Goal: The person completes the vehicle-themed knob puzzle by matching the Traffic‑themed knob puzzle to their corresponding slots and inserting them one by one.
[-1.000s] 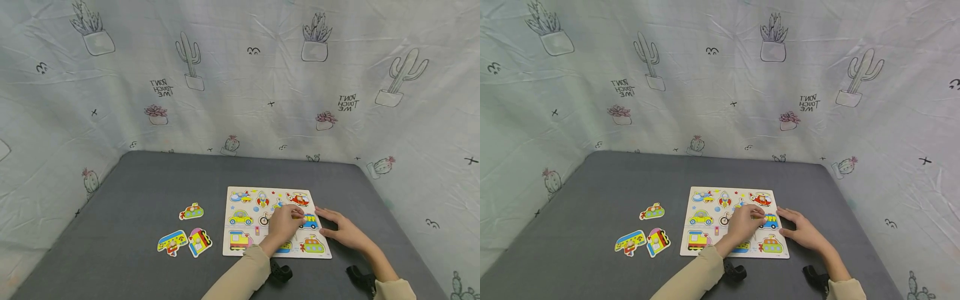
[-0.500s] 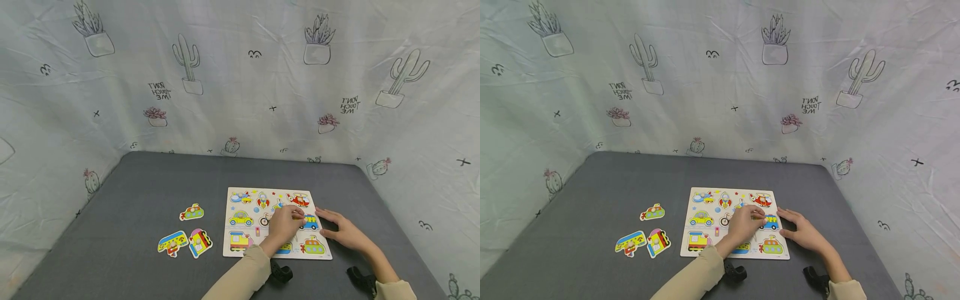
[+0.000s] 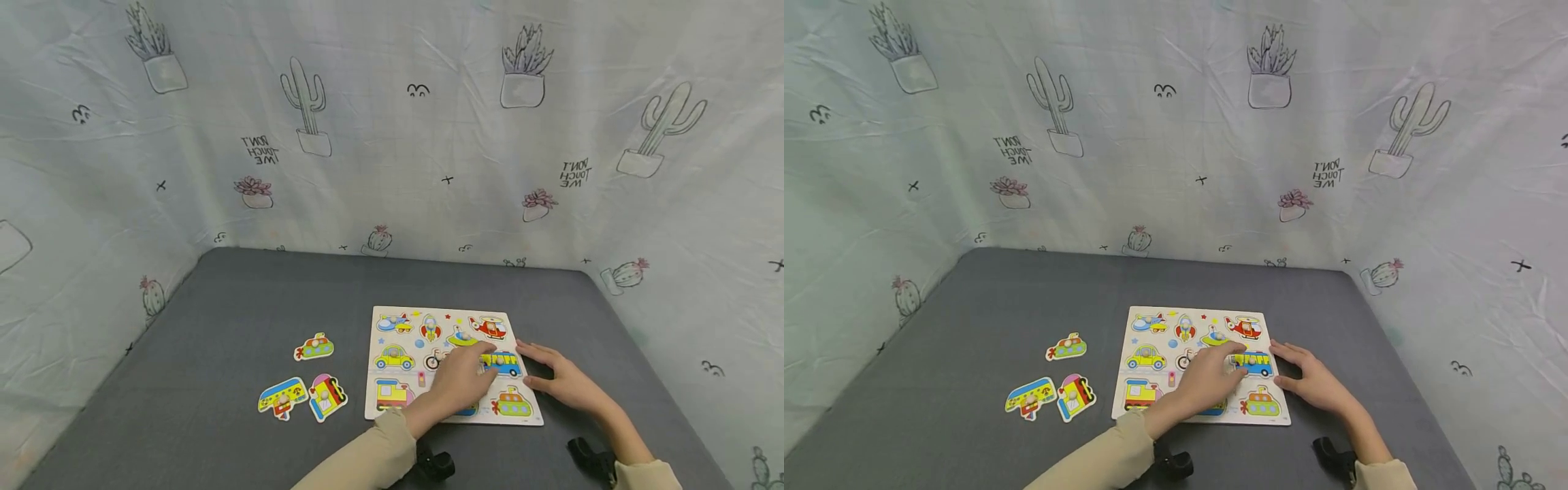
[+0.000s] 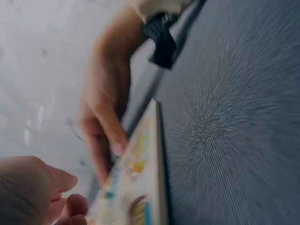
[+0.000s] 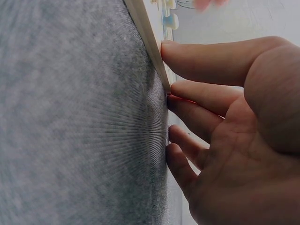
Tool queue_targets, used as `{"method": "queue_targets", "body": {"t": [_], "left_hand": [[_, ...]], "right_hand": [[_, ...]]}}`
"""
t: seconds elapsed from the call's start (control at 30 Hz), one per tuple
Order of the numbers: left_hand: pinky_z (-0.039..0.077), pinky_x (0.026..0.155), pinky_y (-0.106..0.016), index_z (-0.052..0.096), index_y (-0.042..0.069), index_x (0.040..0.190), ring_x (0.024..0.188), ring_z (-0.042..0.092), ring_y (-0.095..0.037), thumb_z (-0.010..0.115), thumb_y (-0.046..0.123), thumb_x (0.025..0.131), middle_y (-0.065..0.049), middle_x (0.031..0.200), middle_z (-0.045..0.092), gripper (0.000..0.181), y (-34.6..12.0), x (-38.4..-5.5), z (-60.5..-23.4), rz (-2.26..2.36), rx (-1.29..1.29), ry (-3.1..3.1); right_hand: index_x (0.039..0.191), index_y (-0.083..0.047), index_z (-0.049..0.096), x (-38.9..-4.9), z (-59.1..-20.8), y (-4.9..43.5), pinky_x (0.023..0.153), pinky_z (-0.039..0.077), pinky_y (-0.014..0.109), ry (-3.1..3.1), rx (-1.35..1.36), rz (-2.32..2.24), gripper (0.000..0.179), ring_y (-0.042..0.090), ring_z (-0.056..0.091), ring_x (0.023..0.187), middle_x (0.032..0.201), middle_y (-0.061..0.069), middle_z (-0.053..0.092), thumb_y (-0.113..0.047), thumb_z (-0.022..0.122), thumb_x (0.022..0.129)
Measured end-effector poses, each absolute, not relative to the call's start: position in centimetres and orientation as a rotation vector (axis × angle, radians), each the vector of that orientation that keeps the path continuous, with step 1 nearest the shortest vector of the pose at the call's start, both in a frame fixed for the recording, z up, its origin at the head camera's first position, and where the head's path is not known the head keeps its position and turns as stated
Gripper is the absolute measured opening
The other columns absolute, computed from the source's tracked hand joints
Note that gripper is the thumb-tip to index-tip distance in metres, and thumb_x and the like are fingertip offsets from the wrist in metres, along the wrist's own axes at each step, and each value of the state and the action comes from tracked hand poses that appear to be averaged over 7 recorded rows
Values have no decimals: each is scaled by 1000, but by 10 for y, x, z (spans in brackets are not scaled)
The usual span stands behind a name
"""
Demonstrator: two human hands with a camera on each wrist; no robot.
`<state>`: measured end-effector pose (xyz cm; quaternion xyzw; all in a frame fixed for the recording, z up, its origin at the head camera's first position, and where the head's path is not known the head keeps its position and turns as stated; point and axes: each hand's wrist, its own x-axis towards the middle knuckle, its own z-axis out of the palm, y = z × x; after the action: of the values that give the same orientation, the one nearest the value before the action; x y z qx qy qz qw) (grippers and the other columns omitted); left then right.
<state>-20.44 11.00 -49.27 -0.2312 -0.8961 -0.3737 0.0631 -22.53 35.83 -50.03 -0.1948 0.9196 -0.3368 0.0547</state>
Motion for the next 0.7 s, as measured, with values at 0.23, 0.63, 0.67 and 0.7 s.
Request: {"method": "queue_targets", "body": {"t": [0.23, 0.63, 0.67, 0.7], "left_hand": [[46, 67, -20, 71, 18, 113, 72, 58, 0, 68, 22, 94, 11, 104, 68, 19, 34, -172, -463, -1089, -852, -2581], [50, 71, -41, 72, 16, 110, 87, 58, -22, 82, 15, 83, 2, 96, 64, 29, -129, -160, -475, -1079, -418, -2426], [50, 72, -42, 72, 17, 110, 87, 59, -22, 82, 15, 83, 1, 97, 65, 29, -140, -159, -478, -1079, -381, -2422], [50, 73, -42, 72, 16, 110, 88, 60, -24, 82, 16, 83, -1, 99, 66, 29, -151, -159, -481, -1084, -352, -2421]], "right_hand": [[144, -3, 49, -224, -500, 361, 99, 22, 71, 2790, -606, -1018, 65, 50, 24, 137, 151, 23, 36, -25, 75, 88], [143, 0, 50, -220, -510, 359, 101, 23, 68, 2801, -655, -1058, 64, 49, 25, 137, 150, 23, 37, -19, 76, 87], [143, -1, 50, -220, -509, 359, 101, 22, 68, 2802, -651, -1058, 64, 49, 25, 137, 150, 23, 37, -20, 76, 87], [143, -1, 50, -220, -509, 359, 101, 22, 68, 2804, -648, -1057, 64, 49, 25, 137, 150, 23, 37, -20, 76, 87]]}}
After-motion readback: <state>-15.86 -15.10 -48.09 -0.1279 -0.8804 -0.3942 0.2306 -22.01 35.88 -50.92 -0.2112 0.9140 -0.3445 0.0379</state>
